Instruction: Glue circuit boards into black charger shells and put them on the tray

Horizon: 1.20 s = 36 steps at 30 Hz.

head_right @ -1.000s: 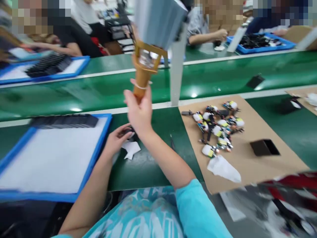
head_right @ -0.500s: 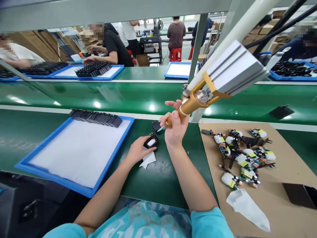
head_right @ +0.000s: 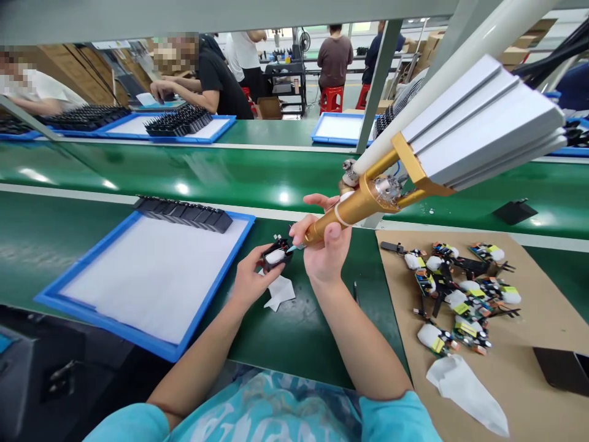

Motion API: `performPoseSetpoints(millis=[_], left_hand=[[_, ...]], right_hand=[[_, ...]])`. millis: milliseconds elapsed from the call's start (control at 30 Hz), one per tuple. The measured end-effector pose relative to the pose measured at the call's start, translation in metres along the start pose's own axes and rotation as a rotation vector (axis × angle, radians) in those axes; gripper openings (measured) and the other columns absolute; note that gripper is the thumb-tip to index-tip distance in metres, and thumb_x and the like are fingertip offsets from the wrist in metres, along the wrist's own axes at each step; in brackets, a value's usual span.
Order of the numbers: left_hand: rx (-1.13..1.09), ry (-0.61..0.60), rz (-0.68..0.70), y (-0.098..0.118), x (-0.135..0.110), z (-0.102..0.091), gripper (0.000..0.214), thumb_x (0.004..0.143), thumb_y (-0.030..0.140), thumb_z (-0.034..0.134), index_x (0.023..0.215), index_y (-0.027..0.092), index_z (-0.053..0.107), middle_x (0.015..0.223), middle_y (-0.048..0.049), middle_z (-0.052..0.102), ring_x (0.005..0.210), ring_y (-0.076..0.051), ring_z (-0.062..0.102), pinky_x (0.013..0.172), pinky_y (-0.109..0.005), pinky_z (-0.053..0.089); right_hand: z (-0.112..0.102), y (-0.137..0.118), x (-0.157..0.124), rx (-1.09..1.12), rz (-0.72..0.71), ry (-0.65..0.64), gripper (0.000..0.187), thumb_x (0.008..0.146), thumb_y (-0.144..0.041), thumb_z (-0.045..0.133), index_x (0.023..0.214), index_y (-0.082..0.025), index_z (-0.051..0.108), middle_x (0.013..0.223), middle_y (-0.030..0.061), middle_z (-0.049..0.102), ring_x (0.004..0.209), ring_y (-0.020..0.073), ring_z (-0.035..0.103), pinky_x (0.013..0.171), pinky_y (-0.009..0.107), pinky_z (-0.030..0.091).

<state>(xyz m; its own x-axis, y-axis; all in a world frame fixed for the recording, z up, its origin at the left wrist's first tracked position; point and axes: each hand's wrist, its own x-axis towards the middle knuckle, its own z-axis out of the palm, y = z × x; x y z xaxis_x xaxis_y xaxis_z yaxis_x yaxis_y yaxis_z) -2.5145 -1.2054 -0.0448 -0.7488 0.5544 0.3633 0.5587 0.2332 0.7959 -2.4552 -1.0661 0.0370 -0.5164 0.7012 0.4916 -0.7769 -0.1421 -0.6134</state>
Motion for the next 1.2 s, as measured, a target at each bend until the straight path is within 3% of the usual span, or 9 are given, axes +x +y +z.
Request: performPoseSetpoints(millis=[267,667,933,1200], left_hand=[[-0.004,0.012,0.035,0.006,-0.002,-0.003,0.035,0.073,0.026,0.067,0.108,0.021,0.061,0.094,-0.0032,0.065,0.069,-0.012,0.057,0.055,-0.022,0.045],[0.024,0.015,0.004,0.004,-0.003,0.001,0.039,0.072,0.027,0.068,0.110,0.022,0.061,0.092,-0.0024,0.067,0.061,-0.010,0.055,0.058,-0.024,0.048],[0.012,-0.028,0.039,0.012,-0.007,0.012,0.042,0.073,0.028,0.069,0.113,0.024,0.061,0.096,-0.0023,0.069,0.074,-0.014,0.062,0.066,-0.025,0.051],[-0.046,0.061,0.116,0.017,-0.011,0.016,0.040,0.074,0.031,0.069,0.113,0.022,0.061,0.100,-0.0044,0.070,0.081,-0.016,0.066,0.072,-0.028,0.054]], right_hand=[[0.002,-0.002,0.000,-0.008,-0.017,0.041,0.028,0.079,-0.053,0.051,0.086,-0.027,0.046,0.091,-0.0056,0.054,0.038,0.0019,0.047,0.047,0.026,0.045],[0.008,-0.004,-0.002,-0.057,-0.007,0.024,0.032,0.078,-0.058,0.044,0.099,-0.034,0.048,0.093,-0.0035,0.051,0.044,0.0044,0.044,0.051,0.030,0.046],[0.015,-0.007,-0.010,-0.005,0.024,0.032,0.035,0.076,-0.059,0.047,0.100,-0.033,0.049,0.095,-0.0017,0.051,0.046,0.0045,0.045,0.053,0.029,0.045],[0.020,-0.011,-0.016,0.040,0.024,0.003,0.031,0.077,-0.057,0.050,0.087,-0.028,0.049,0.091,-0.0026,0.049,0.044,0.0039,0.045,0.051,0.029,0.044]])
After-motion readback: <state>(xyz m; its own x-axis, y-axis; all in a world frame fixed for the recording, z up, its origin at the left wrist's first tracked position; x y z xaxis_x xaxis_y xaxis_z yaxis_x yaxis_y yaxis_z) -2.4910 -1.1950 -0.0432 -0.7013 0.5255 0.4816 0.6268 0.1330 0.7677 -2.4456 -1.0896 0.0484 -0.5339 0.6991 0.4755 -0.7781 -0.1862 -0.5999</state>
